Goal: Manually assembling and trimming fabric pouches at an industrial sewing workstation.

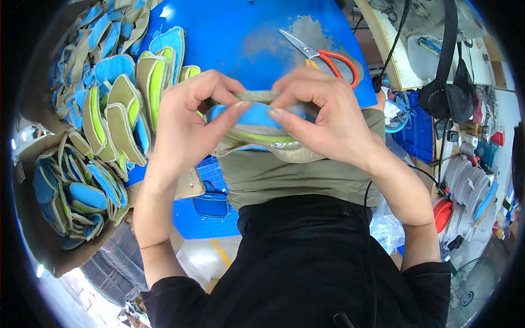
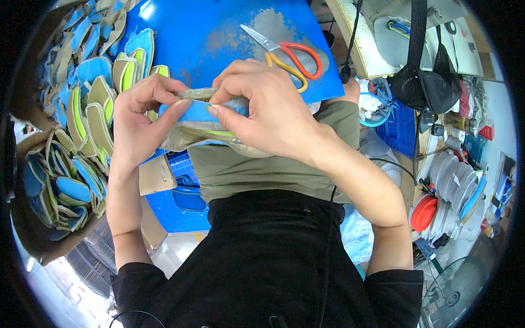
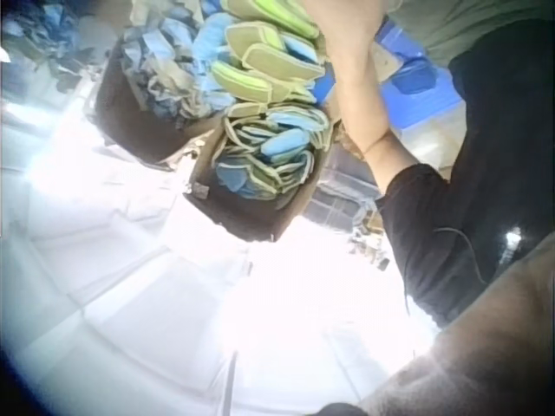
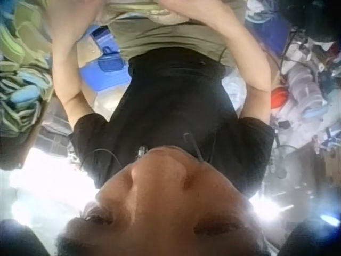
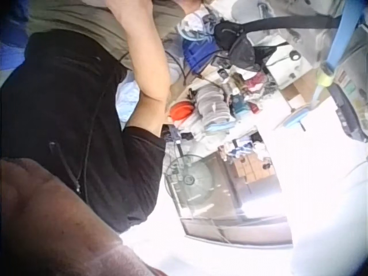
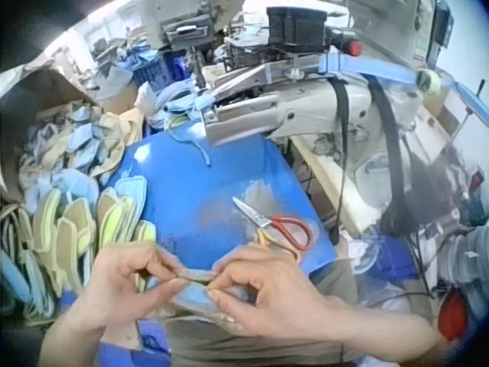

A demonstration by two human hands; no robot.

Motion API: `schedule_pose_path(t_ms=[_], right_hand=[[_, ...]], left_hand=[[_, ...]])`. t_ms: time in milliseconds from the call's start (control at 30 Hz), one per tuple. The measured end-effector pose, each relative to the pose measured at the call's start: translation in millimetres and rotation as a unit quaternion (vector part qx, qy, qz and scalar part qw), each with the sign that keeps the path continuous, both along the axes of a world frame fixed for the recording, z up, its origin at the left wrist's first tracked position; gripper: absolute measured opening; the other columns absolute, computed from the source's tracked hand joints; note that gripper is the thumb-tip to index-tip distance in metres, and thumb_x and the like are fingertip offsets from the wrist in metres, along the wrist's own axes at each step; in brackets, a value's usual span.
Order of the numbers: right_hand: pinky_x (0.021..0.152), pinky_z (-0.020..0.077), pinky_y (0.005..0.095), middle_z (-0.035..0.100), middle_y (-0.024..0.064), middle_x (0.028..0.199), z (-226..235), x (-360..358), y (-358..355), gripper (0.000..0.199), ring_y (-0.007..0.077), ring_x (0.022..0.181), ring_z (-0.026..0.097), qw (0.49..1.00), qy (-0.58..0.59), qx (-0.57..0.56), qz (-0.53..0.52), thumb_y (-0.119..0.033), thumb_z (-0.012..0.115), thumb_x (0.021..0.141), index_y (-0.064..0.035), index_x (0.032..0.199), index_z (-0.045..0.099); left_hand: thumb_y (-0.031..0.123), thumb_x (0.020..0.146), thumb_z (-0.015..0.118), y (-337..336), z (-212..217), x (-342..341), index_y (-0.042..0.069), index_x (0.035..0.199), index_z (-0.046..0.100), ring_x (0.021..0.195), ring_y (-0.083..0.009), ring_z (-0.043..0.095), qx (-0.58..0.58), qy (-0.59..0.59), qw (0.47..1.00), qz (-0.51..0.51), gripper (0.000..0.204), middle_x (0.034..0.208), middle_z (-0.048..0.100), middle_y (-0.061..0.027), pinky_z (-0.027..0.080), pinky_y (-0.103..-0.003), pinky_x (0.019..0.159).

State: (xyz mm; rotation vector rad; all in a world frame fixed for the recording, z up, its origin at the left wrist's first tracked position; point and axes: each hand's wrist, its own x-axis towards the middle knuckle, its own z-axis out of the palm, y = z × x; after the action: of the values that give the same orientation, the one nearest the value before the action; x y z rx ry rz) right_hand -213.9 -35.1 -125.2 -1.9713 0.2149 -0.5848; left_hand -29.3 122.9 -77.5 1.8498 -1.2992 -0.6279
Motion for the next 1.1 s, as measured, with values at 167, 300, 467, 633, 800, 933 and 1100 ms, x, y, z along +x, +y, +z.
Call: schedule_pose_path(t_ms=[167, 300, 467, 633, 800, 933, 1100], right_hand=[[0.073, 0.053, 0.0402, 0.073, 0.0124, 0.096, 6, -3, 1, 0.013, 0.0321, 0.086, 0.07, 0.999, 0.001, 0.024, -0.021, -0.013, 0.079, 0.082, -0.0022, 0.082, 0.072], [0.07, 0.0525, 0.0386, 0.073, 0.0116, 0.094, 13, -5, 0, 0.014, 0.0303, 0.082, 0.069, 0.999, 0.023, 0.03, -0.03, -0.013, 0.078, 0.082, -0.0017, 0.081, 0.07], [0.066, 0.0507, 0.0378, 0.07, 0.0116, 0.09, 12, -1, 3, 0.017, 0.0294, 0.077, 0.068, 0.998, -0.015, 0.037, -0.045, -0.012, 0.078, 0.08, -0.0005, 0.077, 0.065], [0.062, 0.0473, 0.0385, 0.066, 0.0112, 0.082, 15, 2, 2, 0.021, 0.029, 0.072, 0.064, 0.997, -0.025, 0.046, -0.048, -0.011, 0.078, 0.08, -0.0004, 0.075, 0.06], [0.06, 0.0447, 0.0391, 0.064, 0.0112, 0.077, 20, 2, 0, 0.025, 0.0283, 0.069, 0.061, 0.998, -0.014, 0.054, -0.041, -0.011, 0.078, 0.08, -0.0005, 0.074, 0.057], [0.06, 0.0448, 0.0389, 0.064, 0.011, 0.077, 26, 1, 0, 0.027, 0.0275, 0.068, 0.061, 0.995, -0.044, 0.078, -0.039, -0.012, 0.078, 0.081, -0.0009, 0.073, 0.056], [0.06, 0.0442, 0.033, 0.063, 0.0046, 0.074, 67, -3, -3, 0.021, 0.0137, 0.065, 0.058, 0.991, 0.041, 0.125, -0.036, -0.015, 0.077, 0.087, 0.0002, 0.082, 0.063]], left_hand=[[-0.005, 0.081, 0.083, 3, 2, -12, 0.001, 0.081, 0.066, 0.076, -0.0092, 0.062, -0.055, 0.034, 0.997, 0.034, 0.018, 0.092, 0.075, -0.0076, 0.047, -0.025, 0.064], [-0.007, 0.078, 0.084, 5, 5, -11, 0.002, 0.078, 0.067, 0.08, -0.0123, 0.066, -0.063, -0.025, 0.997, 0.043, 0.019, 0.089, 0.075, -0.0084, 0.051, -0.026, 0.07], [-0.007, 0.076, 0.085, 6, 10, -13, 0.002, 0.076, 0.068, 0.081, -0.015, 0.069, -0.101, -0.059, 0.992, 0.042, 0.02, 0.087, 0.075, -0.009, 0.052, -0.027, 0.072], [-0.007, 0.076, 0.086, 8, 13, -14, 0.002, 0.077, 0.069, 0.081, -0.0149, 0.069, -0.102, -0.035, 0.992, 0.069, 0.019, 0.087, 0.075, -0.0093, 0.053, -0.027, 0.072], [-0.006, 0.077, 0.086, 7, 23, -16, 0.002, 0.077, 0.07, 0.081, -0.0132, 0.068, -0.082, -0.003, 0.993, 0.082, 0.018, 0.087, 0.074, -0.0088, 0.051, -0.025, 0.07], [-0.006, 0.078, 0.086, 5, 35, -15, 0.002, 0.078, 0.071, 0.081, -0.0103, 0.067, -0.073, 0.014, 0.994, 0.075, 0.017, 0.088, 0.074, -0.0083, 0.05, -0.024, 0.069], [-0.003, 0.081, 0.086, -3, 67, -11, 0.001, 0.079, 0.071, 0.081, -0.0084, 0.066, -0.053, 0.034, 0.997, 0.051, 0.015, 0.09, 0.074, -0.0076, 0.049, -0.023, 0.067]])
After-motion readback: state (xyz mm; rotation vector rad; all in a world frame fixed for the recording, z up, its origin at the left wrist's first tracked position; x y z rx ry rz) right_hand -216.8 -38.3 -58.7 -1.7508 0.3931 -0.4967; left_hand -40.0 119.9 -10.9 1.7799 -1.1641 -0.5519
